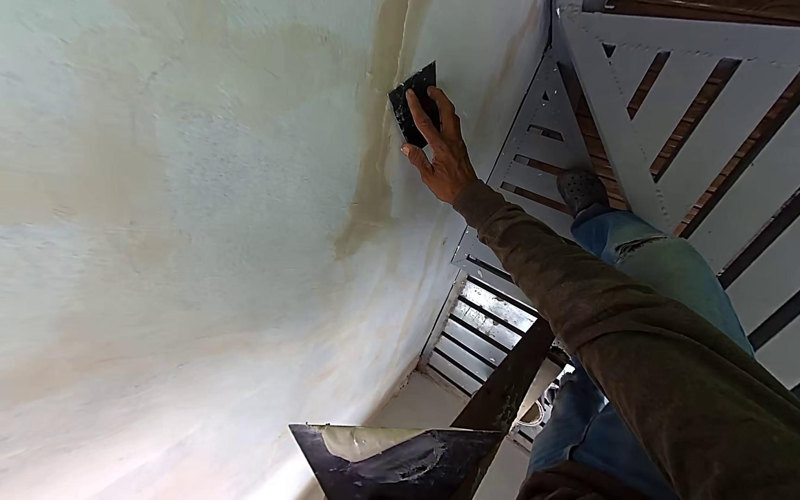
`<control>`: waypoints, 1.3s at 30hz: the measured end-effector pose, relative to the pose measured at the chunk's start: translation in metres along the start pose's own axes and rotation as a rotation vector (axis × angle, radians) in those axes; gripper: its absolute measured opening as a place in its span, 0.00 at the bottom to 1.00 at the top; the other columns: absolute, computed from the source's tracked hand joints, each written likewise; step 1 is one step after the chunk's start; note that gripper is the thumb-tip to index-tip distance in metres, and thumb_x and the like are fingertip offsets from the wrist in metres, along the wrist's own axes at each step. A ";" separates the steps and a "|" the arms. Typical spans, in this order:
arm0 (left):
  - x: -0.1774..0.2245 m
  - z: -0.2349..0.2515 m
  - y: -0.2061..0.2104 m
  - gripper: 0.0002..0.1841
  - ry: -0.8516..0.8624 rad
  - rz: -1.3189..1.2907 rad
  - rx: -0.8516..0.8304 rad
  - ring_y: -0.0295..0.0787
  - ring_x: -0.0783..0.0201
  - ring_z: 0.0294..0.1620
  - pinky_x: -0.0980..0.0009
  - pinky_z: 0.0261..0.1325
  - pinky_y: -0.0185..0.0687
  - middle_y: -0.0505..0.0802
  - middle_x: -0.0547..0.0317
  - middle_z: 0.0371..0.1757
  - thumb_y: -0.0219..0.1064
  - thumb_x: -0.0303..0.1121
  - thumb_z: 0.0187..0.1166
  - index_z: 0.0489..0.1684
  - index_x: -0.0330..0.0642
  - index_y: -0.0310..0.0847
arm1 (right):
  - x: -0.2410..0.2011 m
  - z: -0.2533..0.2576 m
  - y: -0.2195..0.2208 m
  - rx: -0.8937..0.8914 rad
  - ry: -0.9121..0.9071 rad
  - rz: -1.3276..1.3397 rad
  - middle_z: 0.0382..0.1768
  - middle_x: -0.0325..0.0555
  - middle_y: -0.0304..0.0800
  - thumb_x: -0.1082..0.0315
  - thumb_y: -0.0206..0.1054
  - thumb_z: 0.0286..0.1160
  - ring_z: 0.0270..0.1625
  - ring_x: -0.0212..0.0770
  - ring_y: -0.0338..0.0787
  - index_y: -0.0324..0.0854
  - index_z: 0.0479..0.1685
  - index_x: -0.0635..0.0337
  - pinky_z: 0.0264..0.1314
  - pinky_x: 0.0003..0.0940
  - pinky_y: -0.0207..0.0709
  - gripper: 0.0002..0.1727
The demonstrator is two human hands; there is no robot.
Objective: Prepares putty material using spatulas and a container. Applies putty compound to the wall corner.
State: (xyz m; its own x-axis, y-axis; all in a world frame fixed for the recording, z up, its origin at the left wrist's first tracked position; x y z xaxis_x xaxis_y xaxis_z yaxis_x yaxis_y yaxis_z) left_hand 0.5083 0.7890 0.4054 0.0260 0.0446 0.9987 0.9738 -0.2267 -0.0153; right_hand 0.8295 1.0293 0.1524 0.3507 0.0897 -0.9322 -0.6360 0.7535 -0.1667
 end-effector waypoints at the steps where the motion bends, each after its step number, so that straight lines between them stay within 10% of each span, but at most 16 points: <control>1: -0.002 0.001 0.004 0.16 0.012 -0.049 0.050 0.91 0.64 0.64 0.60 0.68 0.87 0.94 0.58 0.61 0.60 0.37 0.88 0.71 0.49 0.81 | 0.004 -0.004 0.003 -0.024 -0.009 -0.027 0.92 0.64 0.51 0.48 0.60 0.83 0.86 0.64 0.64 0.59 0.94 0.48 0.85 0.52 0.64 0.39; 8: 0.004 0.008 0.016 0.15 -0.035 -0.049 0.003 0.90 0.68 0.65 0.64 0.67 0.88 0.94 0.64 0.61 0.60 0.34 0.88 0.70 0.54 0.81 | 0.051 -0.049 -0.029 -0.567 0.140 -0.257 0.92 0.59 0.50 0.51 0.65 0.79 0.76 0.68 0.73 0.64 0.91 0.36 0.72 0.60 0.74 0.36; 16: 0.004 0.008 0.012 0.14 -0.017 -0.007 0.038 0.90 0.70 0.64 0.65 0.67 0.88 0.94 0.67 0.60 0.58 0.36 0.89 0.68 0.54 0.80 | -0.004 0.011 -0.065 -0.327 0.059 -0.107 0.94 0.58 0.46 0.53 0.63 0.80 0.83 0.66 0.66 0.60 0.93 0.40 0.81 0.56 0.67 0.38; 25: 0.001 0.010 0.016 0.15 -0.044 -0.039 0.001 0.91 0.68 0.63 0.64 0.67 0.88 0.94 0.64 0.59 0.61 0.34 0.87 0.68 0.53 0.82 | -0.022 0.031 -0.047 -0.339 0.312 0.220 0.81 0.58 0.69 0.56 0.67 0.79 0.78 0.52 0.75 0.62 0.92 0.46 0.78 0.49 0.72 0.39; 32: 0.002 0.010 0.019 0.14 -0.039 0.001 -0.038 0.91 0.70 0.63 0.66 0.67 0.87 0.94 0.66 0.59 0.60 0.34 0.88 0.67 0.53 0.83 | -0.023 -0.007 -0.042 -0.672 0.222 -0.030 0.86 0.59 0.62 0.55 0.66 0.78 0.73 0.63 0.76 0.70 0.87 0.36 0.70 0.61 0.74 0.33; 39: 0.001 0.009 0.016 0.15 -0.035 -0.020 -0.015 0.91 0.68 0.63 0.63 0.67 0.87 0.94 0.63 0.60 0.59 0.35 0.89 0.69 0.53 0.81 | -0.013 0.016 -0.065 -0.361 -0.093 -0.176 0.93 0.60 0.46 0.62 0.67 0.73 0.85 0.67 0.62 0.65 0.91 0.37 0.84 0.54 0.64 0.39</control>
State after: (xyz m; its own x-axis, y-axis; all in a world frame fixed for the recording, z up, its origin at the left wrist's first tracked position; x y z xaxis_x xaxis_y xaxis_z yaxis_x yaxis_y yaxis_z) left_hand 0.5259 0.7944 0.4057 0.0148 0.0833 0.9964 0.9707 -0.2400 0.0056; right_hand 0.8768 0.9895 0.1802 0.5255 0.0507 -0.8493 -0.7552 0.4875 -0.4382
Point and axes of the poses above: each hand's wrist, its own z-axis towards the middle knuckle, its own y-axis out of the palm, x = y × z, the point moved 7 cm from there along z, towards the middle knuckle
